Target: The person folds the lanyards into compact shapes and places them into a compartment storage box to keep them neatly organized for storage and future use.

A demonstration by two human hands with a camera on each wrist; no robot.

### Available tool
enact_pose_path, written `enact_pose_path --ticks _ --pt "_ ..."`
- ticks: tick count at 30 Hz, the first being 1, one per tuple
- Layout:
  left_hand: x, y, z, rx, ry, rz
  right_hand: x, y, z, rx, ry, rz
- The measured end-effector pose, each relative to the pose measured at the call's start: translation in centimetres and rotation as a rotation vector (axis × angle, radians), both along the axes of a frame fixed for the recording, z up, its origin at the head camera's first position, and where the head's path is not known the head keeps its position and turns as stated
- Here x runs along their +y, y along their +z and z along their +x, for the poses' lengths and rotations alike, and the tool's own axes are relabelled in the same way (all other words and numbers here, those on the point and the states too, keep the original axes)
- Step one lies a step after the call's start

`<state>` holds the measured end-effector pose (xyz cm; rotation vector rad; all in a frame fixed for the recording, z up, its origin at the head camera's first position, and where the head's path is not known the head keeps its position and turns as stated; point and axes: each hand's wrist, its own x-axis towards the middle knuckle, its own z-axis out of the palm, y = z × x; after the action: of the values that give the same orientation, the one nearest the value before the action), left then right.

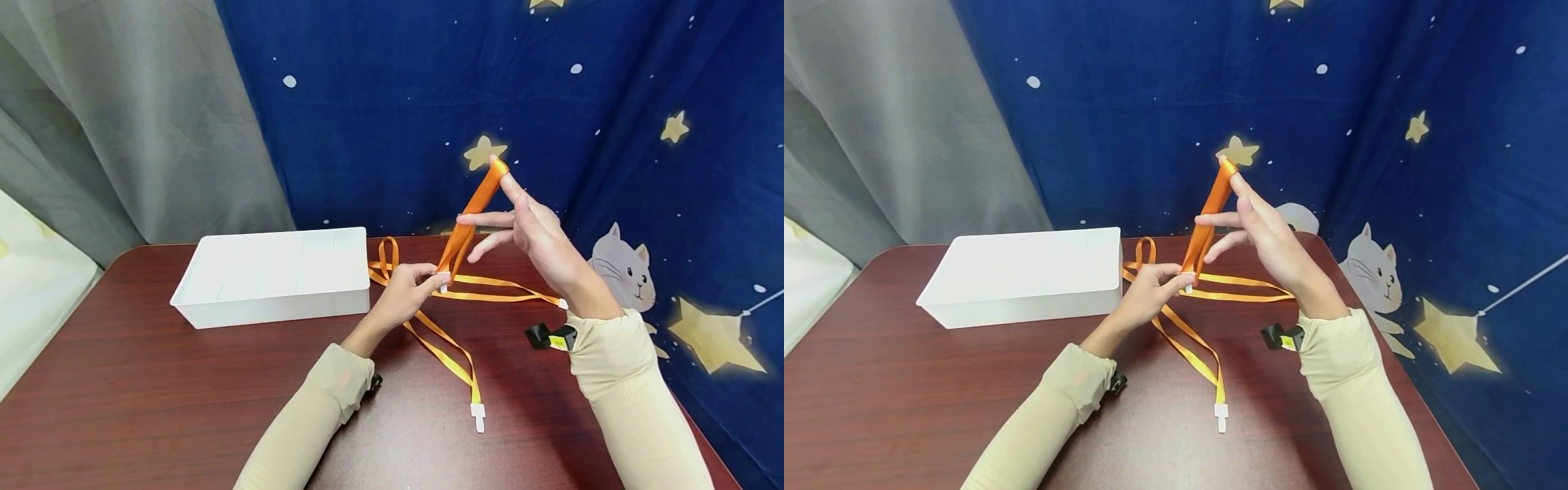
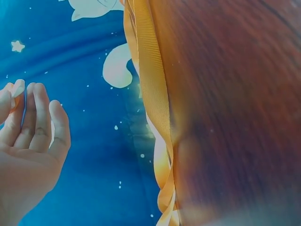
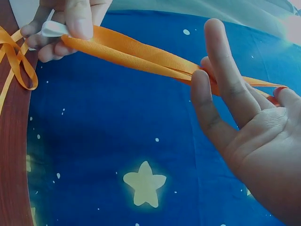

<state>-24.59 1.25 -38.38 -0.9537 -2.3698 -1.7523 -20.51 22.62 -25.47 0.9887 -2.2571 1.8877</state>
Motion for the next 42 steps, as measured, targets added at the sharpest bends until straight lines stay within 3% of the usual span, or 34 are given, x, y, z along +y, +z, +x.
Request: enact_pose_path --ticks 13,19,30,33,37,40,42 --pt "-0.2 -0.1 -0.1 -0.032 -0.011 0.025 -1.0 -1.1 -0.8 0.106 0.030 -0.162" --pt "-0.2 0.3 -0.2 -0.031 -0.019 -0.007 -1.4 -0.7 -0.6 0.097 0.040 -0.143" --pt "0.3 2.1 -0.1 -0.061 -0.015 -0.028 -1.9 -0.8 -0.5 0.099 0.067 -0.114" --pt "0.6 2.6 -0.2 -0.040 -0.011 -0.014 -2.0 -0.8 -0.4 0.092 0.070 -0.104" --pt "0.8 3.4 -0.6 0.045 0.017 -0.029 -2.1 -0.8 -0.4 0.100 0.100 -0.125" --pt "1.0 4.0 -0.9 0.074 -0.015 0.020 -2.2 -0.9 -0.3 0.108 0.126 -0.152" --pt "1.0 4.4 -1.1 0.054 -0.060 0.075 -2.3 -0.9 -0.3 0.109 0.137 -0.161"
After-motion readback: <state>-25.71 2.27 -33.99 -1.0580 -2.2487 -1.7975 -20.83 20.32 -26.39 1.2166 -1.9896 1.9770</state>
